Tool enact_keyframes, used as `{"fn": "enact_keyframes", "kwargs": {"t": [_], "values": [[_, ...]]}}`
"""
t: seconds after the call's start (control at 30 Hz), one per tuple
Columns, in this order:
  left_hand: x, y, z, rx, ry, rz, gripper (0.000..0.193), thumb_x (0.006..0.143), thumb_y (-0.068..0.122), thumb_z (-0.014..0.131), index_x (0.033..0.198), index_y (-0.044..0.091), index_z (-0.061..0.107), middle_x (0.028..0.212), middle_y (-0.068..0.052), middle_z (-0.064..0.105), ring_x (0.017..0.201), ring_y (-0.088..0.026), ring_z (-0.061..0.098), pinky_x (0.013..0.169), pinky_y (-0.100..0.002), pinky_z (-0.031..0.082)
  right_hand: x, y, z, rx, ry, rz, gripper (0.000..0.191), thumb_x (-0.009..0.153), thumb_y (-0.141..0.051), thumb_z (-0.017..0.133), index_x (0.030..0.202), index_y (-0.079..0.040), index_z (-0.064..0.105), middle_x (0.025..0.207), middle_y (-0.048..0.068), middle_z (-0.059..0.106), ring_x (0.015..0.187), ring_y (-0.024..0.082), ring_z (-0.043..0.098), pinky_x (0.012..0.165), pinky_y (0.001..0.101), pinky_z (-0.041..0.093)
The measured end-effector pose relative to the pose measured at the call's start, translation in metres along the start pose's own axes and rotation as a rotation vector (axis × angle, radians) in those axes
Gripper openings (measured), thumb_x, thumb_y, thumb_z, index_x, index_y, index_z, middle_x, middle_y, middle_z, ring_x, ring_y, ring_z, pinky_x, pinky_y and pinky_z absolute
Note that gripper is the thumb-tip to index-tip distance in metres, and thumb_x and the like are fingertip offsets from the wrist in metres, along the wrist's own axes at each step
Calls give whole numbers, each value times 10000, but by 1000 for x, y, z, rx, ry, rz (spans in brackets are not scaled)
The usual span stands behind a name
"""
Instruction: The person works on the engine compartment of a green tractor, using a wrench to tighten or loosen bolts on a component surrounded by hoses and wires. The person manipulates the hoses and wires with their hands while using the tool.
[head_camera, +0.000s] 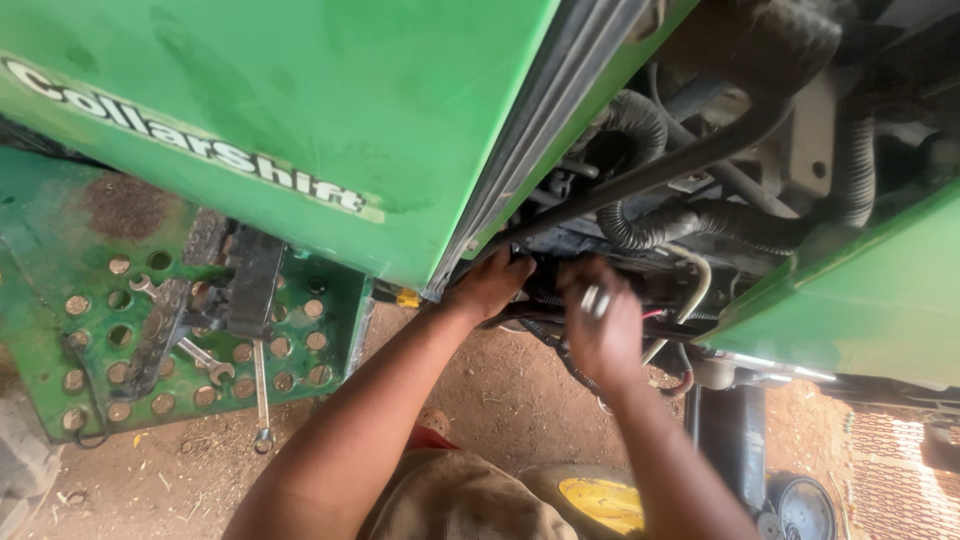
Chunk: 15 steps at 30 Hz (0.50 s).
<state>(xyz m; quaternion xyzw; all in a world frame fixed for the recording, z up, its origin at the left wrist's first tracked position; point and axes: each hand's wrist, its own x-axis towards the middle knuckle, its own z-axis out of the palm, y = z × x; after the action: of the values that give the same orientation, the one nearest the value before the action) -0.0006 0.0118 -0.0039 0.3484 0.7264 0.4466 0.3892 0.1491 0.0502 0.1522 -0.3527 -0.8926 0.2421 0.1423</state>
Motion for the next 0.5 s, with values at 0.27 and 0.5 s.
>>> {"fn": "enact_keyframes", "kwargs": {"t": [0.27, 0.5], "values": [[3, -3, -1, -35, -19, 31, 928, 978, 579, 471, 1616, 35, 73, 1576, -291, 302, 1457, -390, 319, 1161, -493, 298, 20, -15, -35, -363, -9, 28, 309, 1051, -333, 591, 976, -57, 711, 809, 206, 747, 735, 304, 724, 744, 432, 583], [-7, 11, -6, -73, 26, 95, 952, 974, 411, 538, 1620, 20, -42, 1682, -274, 74, 1573, -340, 63, 1267, -444, 131, -18, -15, -40, -76, 92, -150, 171, 971, -205, 639, 1056, -65, 687, 873, 104, 768, 773, 257, 734, 786, 442, 559]]}}
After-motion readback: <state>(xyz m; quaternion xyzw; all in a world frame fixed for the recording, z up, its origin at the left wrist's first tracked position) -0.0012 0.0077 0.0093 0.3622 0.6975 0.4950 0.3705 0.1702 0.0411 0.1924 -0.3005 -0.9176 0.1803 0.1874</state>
